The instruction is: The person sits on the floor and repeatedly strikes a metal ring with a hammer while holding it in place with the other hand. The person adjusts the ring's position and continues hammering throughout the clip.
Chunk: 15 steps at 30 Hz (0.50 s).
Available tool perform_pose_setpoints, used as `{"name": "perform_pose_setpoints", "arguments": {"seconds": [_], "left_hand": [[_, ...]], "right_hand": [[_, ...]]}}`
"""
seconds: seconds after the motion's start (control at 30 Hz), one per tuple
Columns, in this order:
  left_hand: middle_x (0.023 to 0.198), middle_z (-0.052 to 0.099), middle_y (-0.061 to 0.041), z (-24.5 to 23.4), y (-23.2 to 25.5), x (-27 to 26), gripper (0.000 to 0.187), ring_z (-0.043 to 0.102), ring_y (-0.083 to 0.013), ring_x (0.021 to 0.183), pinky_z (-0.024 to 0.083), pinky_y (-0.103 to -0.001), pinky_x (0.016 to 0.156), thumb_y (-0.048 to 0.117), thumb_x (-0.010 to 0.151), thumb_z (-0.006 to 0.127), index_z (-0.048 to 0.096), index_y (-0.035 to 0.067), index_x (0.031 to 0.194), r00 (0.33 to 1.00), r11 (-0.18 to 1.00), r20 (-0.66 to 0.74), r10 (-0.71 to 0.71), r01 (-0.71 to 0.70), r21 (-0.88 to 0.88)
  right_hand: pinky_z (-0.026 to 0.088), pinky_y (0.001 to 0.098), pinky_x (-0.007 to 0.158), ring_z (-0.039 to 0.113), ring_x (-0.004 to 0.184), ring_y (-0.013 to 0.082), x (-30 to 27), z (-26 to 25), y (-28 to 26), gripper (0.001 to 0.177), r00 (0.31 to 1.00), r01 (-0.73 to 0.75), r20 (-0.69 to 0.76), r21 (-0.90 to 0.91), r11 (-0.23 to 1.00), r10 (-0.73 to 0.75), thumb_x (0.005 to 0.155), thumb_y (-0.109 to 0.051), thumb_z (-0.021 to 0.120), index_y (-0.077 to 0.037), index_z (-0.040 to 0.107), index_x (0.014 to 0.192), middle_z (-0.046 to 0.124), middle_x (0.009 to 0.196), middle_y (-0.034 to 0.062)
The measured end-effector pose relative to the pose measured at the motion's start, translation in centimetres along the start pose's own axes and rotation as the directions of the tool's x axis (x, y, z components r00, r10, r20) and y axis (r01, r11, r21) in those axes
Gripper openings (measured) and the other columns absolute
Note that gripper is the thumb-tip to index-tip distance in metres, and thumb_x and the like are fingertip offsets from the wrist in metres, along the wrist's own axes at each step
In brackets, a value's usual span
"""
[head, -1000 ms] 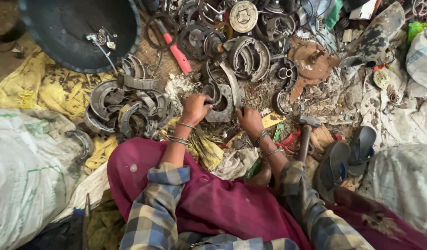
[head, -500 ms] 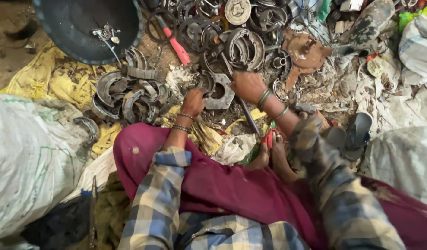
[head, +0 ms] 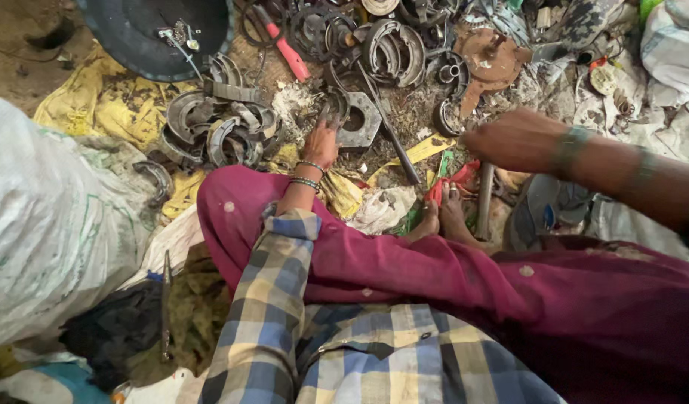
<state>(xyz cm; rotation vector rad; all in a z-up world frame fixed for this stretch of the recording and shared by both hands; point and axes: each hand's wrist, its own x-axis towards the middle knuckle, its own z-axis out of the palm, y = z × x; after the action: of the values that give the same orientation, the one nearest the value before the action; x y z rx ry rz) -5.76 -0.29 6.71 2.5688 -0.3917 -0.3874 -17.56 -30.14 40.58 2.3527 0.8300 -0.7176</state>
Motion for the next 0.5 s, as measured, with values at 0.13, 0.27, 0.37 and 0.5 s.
{"name": "perform_pose_setpoints", "arguments": {"seconds": [0.13,0.27,0.37,0.5], "left_hand": [[0.163,0.021,-0.022,0.6,0.6,-0.2,0.086,0.038,-0.046,0.143,0.041,-0.053,0.111,0.023,0.085,0.081,0.035,0.017,0.158,0.99,0.999,-0.141,-0.02,0.024,0.025],[0.161,0.022,-0.027,1.6,0.8,0.3,0.089,0.027,-0.0502,0.146,0.033,-0.063,0.112,0.027,0.082,0.083,0.036,0.015,0.156,0.974,0.996,-0.226,-0.025,0.045,0.083],[0.162,0.024,-0.027,1.2,1.5,-0.1,0.085,0.028,-0.048,0.147,0.03,-0.067,0.114,0.029,0.081,0.083,0.04,0.017,0.154,0.966,0.995,-0.253,-0.047,0.067,0.068],[0.16,0.027,-0.027,-0.6,3.2,-1.8,0.076,0.029,-0.0474,0.146,0.027,-0.07,0.115,0.029,0.082,0.082,0.047,0.017,0.148,0.95,0.993,-0.31,-0.043,0.075,0.093]], "right_hand": [[0.053,0.0274,0.049,0.063,0.054,0.0094,-6.8,1.7,2.5,0.027,0.956,-0.283,0.124,0.166,0.945,0.264,0.102,-0.032,0.053,-0.012,0.059,0.119,0.071,0.08,0.0031],[0.057,0.0317,0.054,0.067,0.059,0.0135,-11.6,3.7,3.5,0.033,0.841,-0.537,0.169,0.154,0.829,0.513,0.102,-0.037,0.05,-0.016,0.057,0.127,0.073,0.087,0.0038],[0.06,0.0349,0.058,0.071,0.064,0.0165,-13.7,5.4,2.3,0.038,0.811,-0.581,0.194,0.157,0.799,0.552,0.102,-0.04,0.048,-0.019,0.056,0.132,0.075,0.093,0.0044],[0.064,0.0392,0.063,0.075,0.069,0.0206,-14.8,6.8,-0.5,0.045,0.829,-0.55,0.259,0.211,0.808,0.496,0.102,-0.046,0.045,-0.022,0.054,0.14,0.078,0.1,0.0051]]}}
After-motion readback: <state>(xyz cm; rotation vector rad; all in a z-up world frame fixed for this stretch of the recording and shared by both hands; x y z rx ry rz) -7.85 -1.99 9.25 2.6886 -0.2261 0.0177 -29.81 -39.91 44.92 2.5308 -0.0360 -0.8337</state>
